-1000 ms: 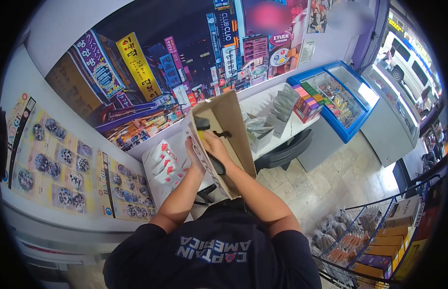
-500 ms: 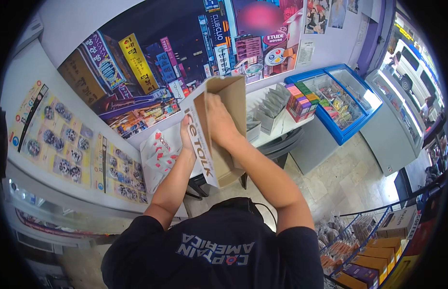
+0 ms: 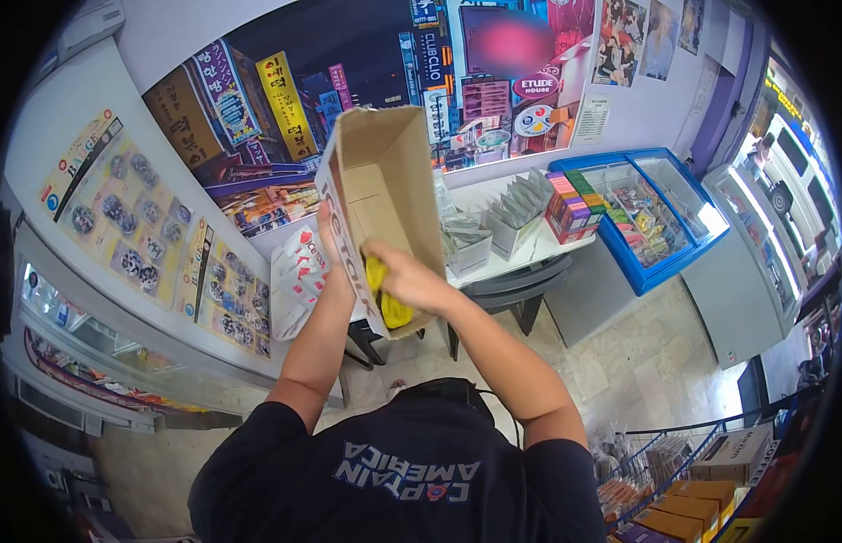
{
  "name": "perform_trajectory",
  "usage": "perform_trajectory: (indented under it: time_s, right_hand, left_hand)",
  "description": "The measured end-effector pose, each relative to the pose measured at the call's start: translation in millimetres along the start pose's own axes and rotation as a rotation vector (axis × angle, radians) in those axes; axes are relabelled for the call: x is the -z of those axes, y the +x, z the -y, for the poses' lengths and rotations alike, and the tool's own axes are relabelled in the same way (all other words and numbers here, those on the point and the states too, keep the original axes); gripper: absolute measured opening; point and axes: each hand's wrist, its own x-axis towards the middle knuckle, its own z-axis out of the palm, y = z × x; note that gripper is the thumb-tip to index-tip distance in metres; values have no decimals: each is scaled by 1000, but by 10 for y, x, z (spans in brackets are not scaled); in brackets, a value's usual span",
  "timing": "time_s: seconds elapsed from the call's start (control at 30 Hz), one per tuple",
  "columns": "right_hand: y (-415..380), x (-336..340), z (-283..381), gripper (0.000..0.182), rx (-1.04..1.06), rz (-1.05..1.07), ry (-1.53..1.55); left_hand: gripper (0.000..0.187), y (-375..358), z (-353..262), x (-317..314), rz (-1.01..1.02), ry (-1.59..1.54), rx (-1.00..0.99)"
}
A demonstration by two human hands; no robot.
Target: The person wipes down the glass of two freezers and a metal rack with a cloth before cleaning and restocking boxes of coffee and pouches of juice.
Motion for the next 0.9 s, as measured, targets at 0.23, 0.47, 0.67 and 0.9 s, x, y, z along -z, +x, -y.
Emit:
perform_trajectory:
  time_s: [0.23,0.47,0.67,0.9]
  right_hand:
    - [340,322,-622,45,143,-341,-277]
    - [-104,85,-566,47,190,-94,-506]
    - [386,296,-464,34,-55,-269,-657]
    - [631,-84,-995,22,67,-539,-556]
  left_hand:
    - [54,-238,296,164,128,272,192]
    - [51,-179,62,161,23,311,129]
    - [49,15,-231,245,-17,360,262]
    - [43,271,-474,607,-152,300,195]
